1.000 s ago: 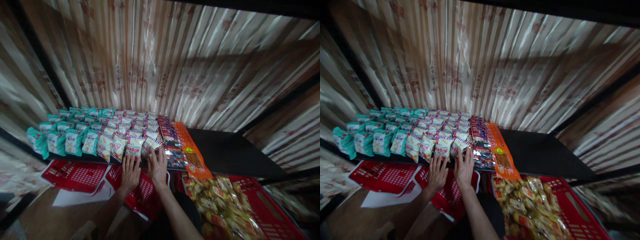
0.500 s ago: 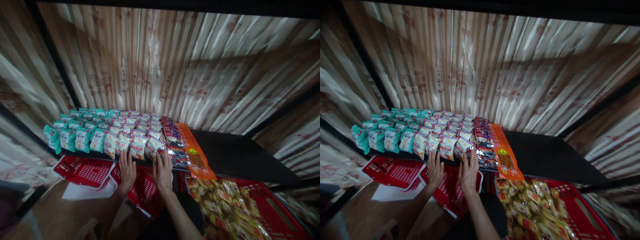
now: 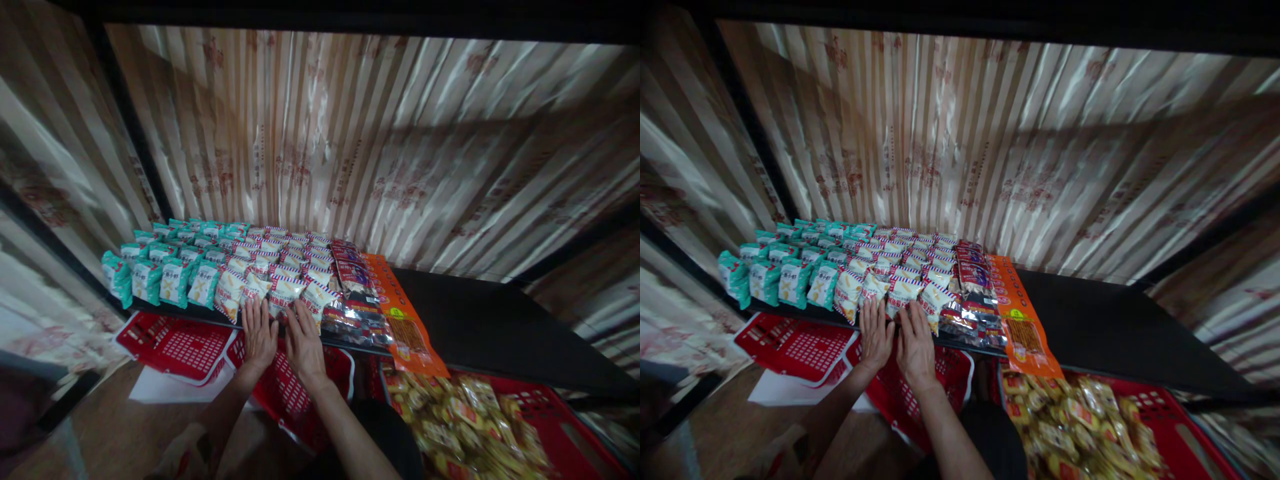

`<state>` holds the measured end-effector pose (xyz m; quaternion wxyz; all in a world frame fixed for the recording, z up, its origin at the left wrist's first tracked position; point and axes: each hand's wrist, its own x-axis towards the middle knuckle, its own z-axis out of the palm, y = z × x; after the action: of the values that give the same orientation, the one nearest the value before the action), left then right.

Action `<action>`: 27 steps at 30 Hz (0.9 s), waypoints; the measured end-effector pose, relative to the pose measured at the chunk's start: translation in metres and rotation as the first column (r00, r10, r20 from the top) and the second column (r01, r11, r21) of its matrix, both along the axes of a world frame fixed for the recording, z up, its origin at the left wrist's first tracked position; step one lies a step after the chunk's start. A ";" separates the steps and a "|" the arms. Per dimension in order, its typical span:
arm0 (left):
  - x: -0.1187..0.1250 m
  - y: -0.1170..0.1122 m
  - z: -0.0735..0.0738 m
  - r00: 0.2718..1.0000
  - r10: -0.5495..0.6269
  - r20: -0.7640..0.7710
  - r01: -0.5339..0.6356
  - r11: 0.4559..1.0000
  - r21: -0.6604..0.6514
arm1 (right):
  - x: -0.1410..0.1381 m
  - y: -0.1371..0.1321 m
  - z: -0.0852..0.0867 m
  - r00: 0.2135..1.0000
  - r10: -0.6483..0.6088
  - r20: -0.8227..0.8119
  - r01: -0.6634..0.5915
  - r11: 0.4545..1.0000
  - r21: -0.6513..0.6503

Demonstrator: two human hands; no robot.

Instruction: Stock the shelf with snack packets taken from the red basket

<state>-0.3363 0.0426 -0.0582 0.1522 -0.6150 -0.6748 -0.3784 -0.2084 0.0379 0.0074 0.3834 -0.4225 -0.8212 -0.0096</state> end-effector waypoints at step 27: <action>-0.053 -0.002 0.005 0.992 0.120 0.032 -0.122 0.991 0.047 | -0.012 0.006 -0.005 0.993 0.044 0.107 -0.045 0.999 0.009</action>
<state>-0.3892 0.0403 -0.0533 0.1801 -0.5634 -0.7035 -0.3940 -0.2203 0.0438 0.0019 0.3413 -0.4007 -0.8498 -0.0282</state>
